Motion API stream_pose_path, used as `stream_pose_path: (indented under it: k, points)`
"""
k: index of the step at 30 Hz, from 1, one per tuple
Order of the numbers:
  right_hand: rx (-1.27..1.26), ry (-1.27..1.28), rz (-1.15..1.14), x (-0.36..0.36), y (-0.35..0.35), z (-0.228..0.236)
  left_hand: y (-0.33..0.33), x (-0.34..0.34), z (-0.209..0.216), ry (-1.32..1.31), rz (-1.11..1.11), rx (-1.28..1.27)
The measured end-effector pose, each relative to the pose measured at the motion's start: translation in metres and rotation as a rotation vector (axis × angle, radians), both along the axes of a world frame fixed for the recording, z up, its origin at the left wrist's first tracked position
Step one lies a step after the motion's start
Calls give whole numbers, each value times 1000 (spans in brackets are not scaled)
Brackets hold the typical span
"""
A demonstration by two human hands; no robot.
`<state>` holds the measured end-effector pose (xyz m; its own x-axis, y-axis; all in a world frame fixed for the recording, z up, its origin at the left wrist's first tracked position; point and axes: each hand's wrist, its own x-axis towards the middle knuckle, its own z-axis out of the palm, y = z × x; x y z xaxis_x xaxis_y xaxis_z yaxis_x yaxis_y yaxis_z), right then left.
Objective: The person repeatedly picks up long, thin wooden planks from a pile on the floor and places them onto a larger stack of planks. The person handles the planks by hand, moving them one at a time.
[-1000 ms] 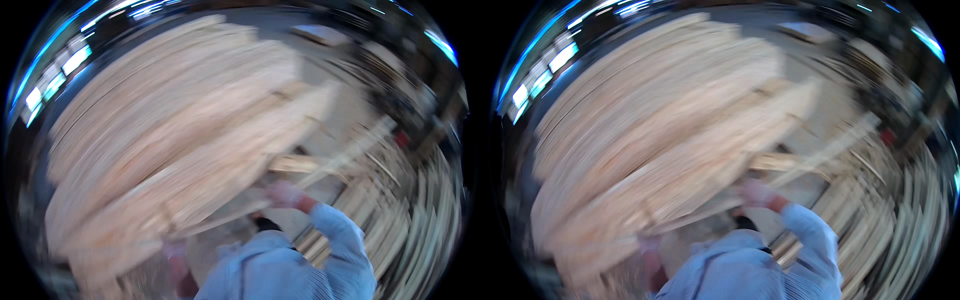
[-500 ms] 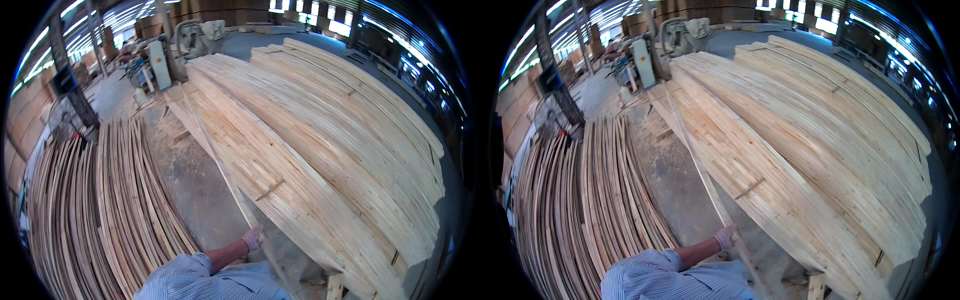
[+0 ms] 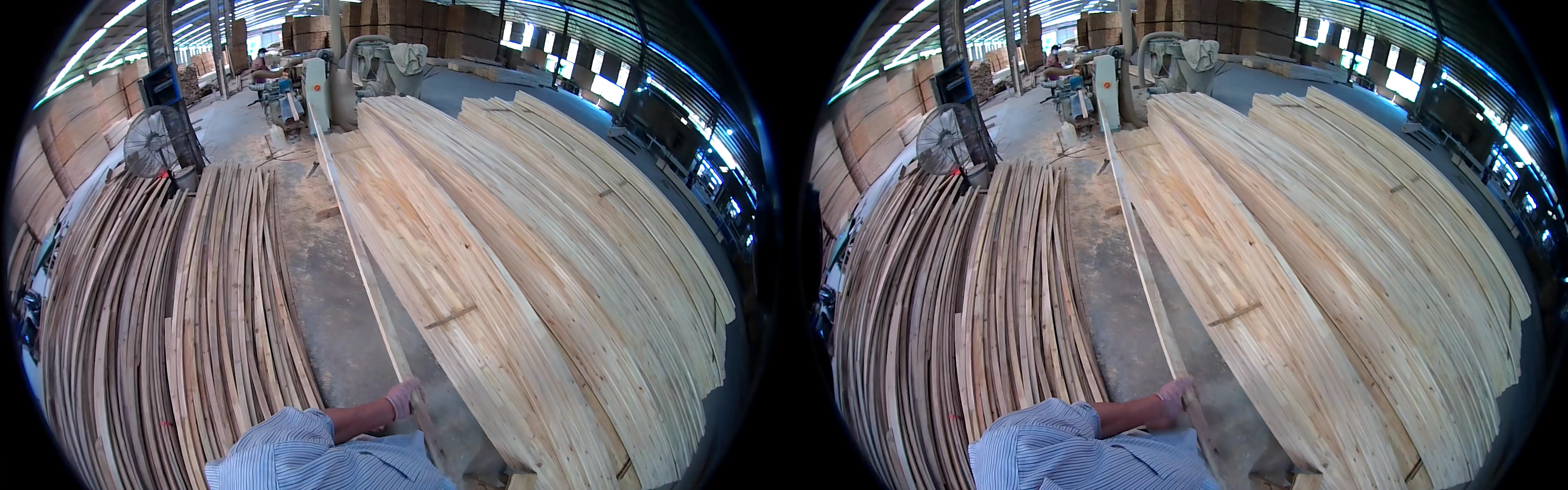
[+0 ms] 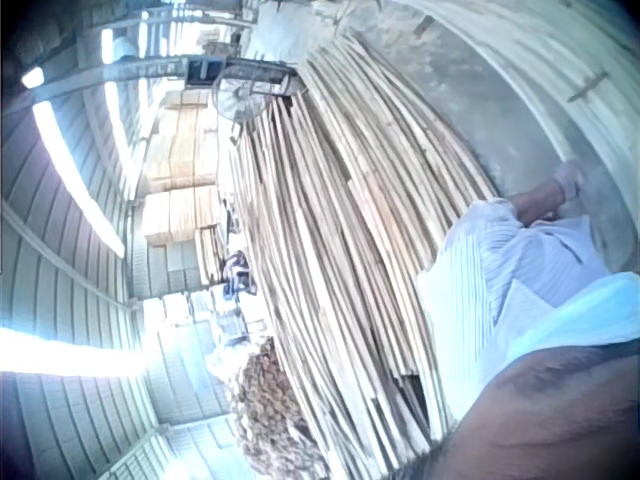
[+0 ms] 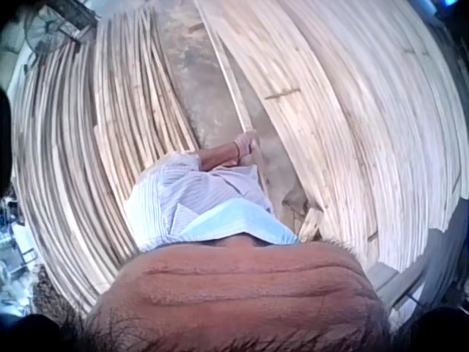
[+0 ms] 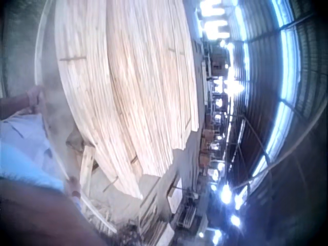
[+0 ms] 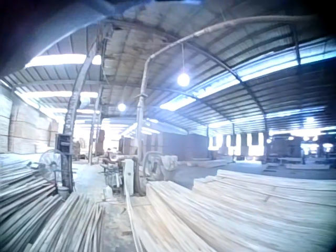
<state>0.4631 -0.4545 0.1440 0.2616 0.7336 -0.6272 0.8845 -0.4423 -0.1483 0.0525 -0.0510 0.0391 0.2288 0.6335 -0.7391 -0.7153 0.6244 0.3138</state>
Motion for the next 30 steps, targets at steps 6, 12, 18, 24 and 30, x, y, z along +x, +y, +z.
stream_pose_path:
  k: [6,12,18,24,30]
  points:
    - [155,157,28,54,-23,-92,14,-23,-24,182,66,-11]
    - [183,11,252,30,29,-89,40,-63,-10,59,295,-79]
    - [125,462,172,-83,159,37,12,-47,-18,-29,61,1]
    - [146,548,402,-175,226,82,-88,4,-65,625,-619,893]
    - [150,476,399,-152,219,67,-69,3,-78,373,-270,89]
